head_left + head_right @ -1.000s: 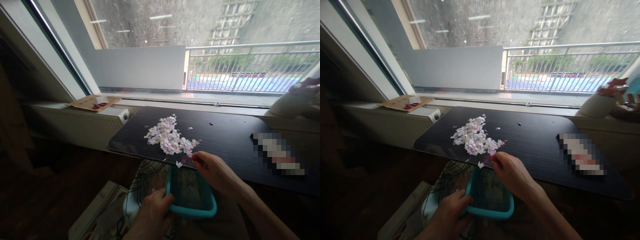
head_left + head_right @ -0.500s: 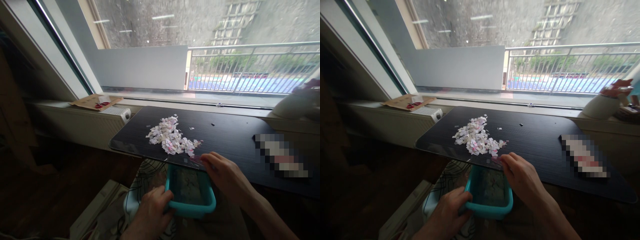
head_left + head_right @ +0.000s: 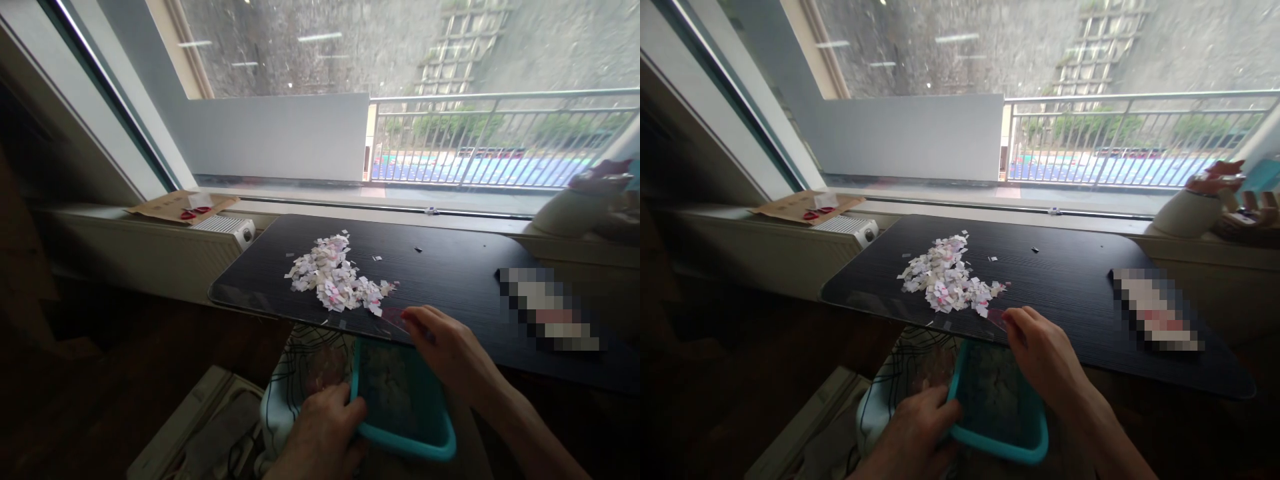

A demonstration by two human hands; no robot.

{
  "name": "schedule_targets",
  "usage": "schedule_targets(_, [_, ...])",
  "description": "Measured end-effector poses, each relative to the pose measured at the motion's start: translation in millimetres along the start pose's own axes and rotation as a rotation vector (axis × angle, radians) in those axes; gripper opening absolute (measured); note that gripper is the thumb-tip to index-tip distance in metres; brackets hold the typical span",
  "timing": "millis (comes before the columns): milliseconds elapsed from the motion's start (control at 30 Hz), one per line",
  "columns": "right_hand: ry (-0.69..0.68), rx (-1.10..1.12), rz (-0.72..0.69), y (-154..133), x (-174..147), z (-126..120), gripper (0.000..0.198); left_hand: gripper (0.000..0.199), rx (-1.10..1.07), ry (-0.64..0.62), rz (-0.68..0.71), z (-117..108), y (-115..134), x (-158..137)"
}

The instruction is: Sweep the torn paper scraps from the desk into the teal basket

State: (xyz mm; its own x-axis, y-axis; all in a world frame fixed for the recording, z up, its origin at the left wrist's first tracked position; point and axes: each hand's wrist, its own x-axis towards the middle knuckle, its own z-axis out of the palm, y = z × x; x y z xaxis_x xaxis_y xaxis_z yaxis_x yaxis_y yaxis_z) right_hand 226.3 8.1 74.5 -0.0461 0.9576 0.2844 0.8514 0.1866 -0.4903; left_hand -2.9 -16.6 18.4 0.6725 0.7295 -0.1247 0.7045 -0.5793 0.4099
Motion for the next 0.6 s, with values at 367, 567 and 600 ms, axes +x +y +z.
schedule_targets(367, [-0.031,0.010,-0.034,3,11,-1,0.022,0.018,0.012,-0.060,-0.027,-4,1,2])
schedule_targets(567, [-0.031,-0.028,0.008,6,4,-16,0.021,0.016,0.019,-0.041,-0.017,-4,1,2])
schedule_targets(600, [-0.026,-0.029,0.009,7,5,-17,0.022,0.016,0.016,-0.042,-0.013,-3,1,2])
